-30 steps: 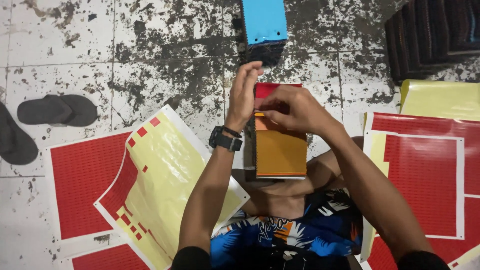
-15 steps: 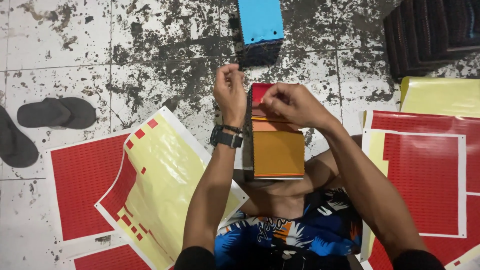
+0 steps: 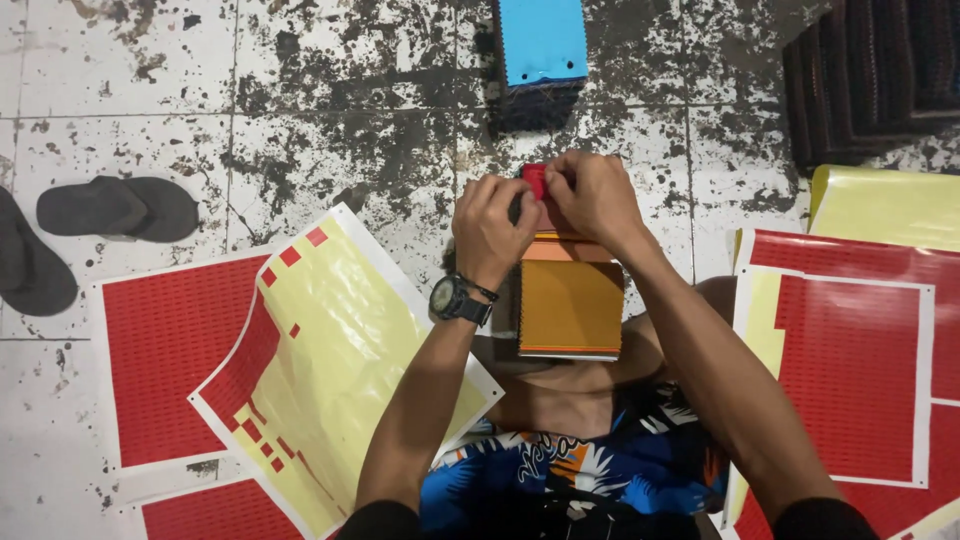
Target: The person sits on the floor and peels small red stickers from a yellow backing sheet. They then place the stickers onto a stack of colorful notebooks, pressing them down to adhere. The process is repeated with multiple stickers and notebooks.
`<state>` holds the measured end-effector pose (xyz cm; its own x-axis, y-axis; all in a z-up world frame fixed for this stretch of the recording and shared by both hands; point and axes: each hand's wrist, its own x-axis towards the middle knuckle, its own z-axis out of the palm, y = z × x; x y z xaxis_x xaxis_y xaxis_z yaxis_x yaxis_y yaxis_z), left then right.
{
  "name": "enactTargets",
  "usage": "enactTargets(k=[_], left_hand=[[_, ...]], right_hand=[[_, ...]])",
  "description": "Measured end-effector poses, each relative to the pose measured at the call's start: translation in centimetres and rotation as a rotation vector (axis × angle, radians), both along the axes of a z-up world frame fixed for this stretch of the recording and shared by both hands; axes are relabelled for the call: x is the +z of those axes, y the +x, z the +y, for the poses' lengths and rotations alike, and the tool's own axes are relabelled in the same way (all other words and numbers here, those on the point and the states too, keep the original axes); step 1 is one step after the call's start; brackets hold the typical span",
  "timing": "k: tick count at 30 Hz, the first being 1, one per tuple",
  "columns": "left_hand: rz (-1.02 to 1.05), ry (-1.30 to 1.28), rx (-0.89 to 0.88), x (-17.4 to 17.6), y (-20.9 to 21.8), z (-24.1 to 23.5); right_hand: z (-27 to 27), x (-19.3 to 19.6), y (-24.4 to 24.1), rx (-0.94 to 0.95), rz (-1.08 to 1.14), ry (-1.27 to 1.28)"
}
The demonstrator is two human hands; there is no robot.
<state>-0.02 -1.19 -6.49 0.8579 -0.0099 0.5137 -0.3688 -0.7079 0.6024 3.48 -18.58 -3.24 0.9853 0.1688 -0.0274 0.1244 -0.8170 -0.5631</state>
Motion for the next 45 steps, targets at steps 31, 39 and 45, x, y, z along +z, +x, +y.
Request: enactTargets(k=[31,39,45], left_hand=[[0.283,-0.122,-0.386,2.1,2.4,1.9],[0.546,-0.092,-0.368,2.4,2.2,2.3],[0.569,-0.129,-0.349,2.9,2.4,1.9]], right_hand=[[-1.7,8.3,-3.8,0.489,-0.439,-0.326],[0.2,12.6,-2.0,0.581,0.244,-0.362],[0.0,12.2,-0.5,0.499,0.209,-0.226]])
